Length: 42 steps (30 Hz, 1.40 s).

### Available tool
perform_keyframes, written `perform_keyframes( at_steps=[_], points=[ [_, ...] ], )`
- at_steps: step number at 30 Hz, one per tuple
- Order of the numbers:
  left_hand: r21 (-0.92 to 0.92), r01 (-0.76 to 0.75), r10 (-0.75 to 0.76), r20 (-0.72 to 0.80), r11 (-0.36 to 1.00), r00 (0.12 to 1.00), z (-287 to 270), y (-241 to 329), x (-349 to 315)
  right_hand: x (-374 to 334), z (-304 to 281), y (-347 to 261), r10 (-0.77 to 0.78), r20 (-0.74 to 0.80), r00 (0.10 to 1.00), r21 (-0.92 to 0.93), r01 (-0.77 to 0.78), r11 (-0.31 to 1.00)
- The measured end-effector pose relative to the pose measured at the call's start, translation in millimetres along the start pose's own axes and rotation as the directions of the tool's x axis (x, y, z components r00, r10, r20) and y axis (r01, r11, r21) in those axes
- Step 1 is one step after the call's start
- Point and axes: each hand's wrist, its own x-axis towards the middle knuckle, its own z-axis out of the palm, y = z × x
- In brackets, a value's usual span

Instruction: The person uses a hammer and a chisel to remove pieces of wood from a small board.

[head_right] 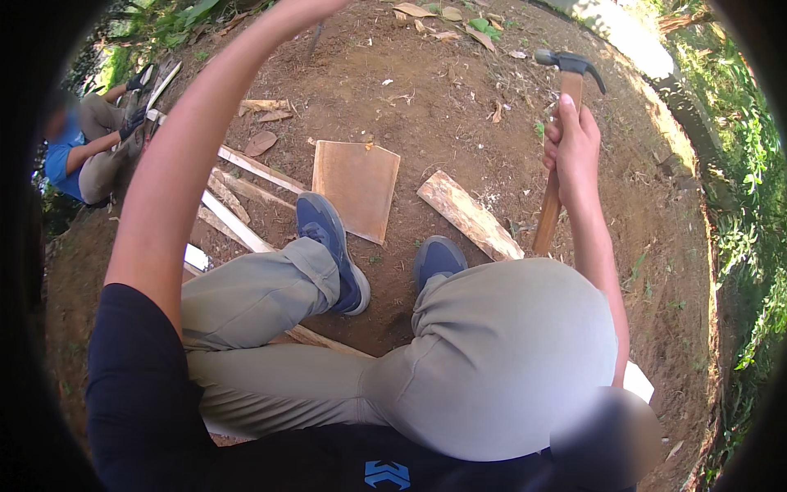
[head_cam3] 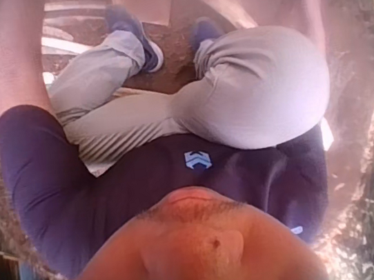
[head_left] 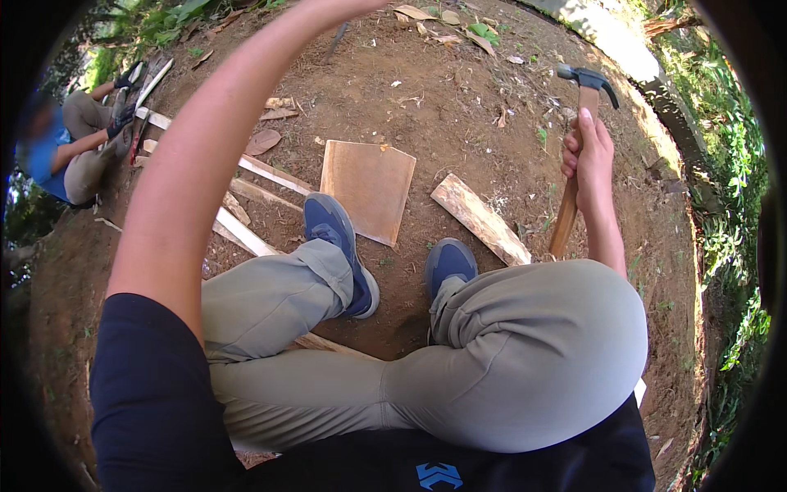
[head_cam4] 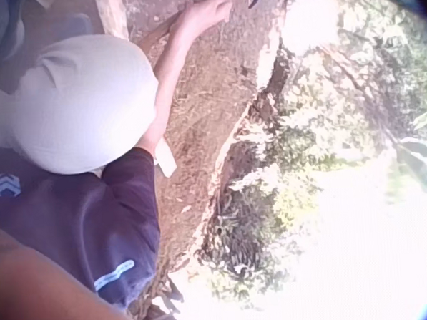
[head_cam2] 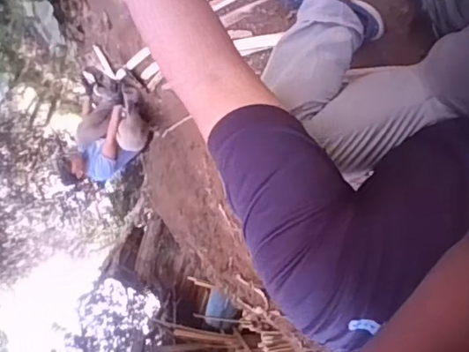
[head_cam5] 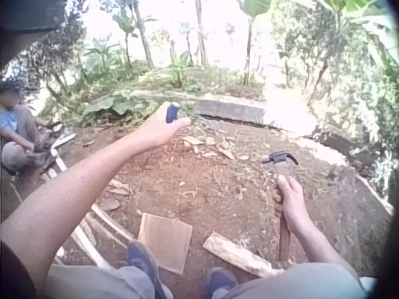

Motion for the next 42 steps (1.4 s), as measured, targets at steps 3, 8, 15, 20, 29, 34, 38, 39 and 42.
perform_keyframes(
  at_steps=[3,8,15,20,29,34,38,39,42],
  points=[
    [-0.157,0.110,-0.140,-0.197,0.981,0.970,-80.7,-27.7,23.4,25.0,25.7,-38.1,-0.103,0.178,0.979,-0.213,0.140,0.967],
    [-0.375,0.098,-0.174,-0.174,0.922,0.969,-75.6,-15.3,-18.3,72.0,91.3,-50.6,-0.272,0.385,0.882,-0.268,0.388,0.882],
    [-0.393,0.229,-0.374,-0.348,0.890,0.859,46.4,-62.9,-92.7,90.4,159.1,-15.6,-0.169,0.488,0.856,-0.317,0.355,0.880],
    [-0.644,0.407,-0.686,-0.260,0.648,0.680,90.9,-122.7,-119.8,119.5,192.3,1.6,-0.039,0.662,0.748,-0.281,0.296,0.913],
    [-0.949,0.200,-0.805,-0.082,0.243,0.588,92.1,-145.8,-129.5,195.2,262.0,-41.7,0.018,0.835,0.550,-0.455,0.672,0.584],
    [-0.970,0.093,-0.837,-0.144,0.226,0.528,82.1,-156.2,-128.0,197.2,290.4,-33.3,0.016,0.845,0.534,-0.453,0.700,0.553],
    [-0.981,0.048,-0.833,-0.133,0.187,0.537,79.6,-163.6,-136.4,186.6,301.0,-0.4,0.065,0.823,0.564,-0.384,0.468,0.796],
    [-0.985,0.039,-0.828,-0.121,0.170,0.547,78.2,-164.9,-139.0,182.4,302.5,6.4,0.078,0.814,0.575,-0.379,0.425,0.822],
    [-0.989,-0.019,-0.801,-0.132,0.149,0.584,75.6,-157.8,-136.7,195.3,310.6,28.1,-0.004,0.870,0.493,-0.228,0.409,0.883]
  ],
)
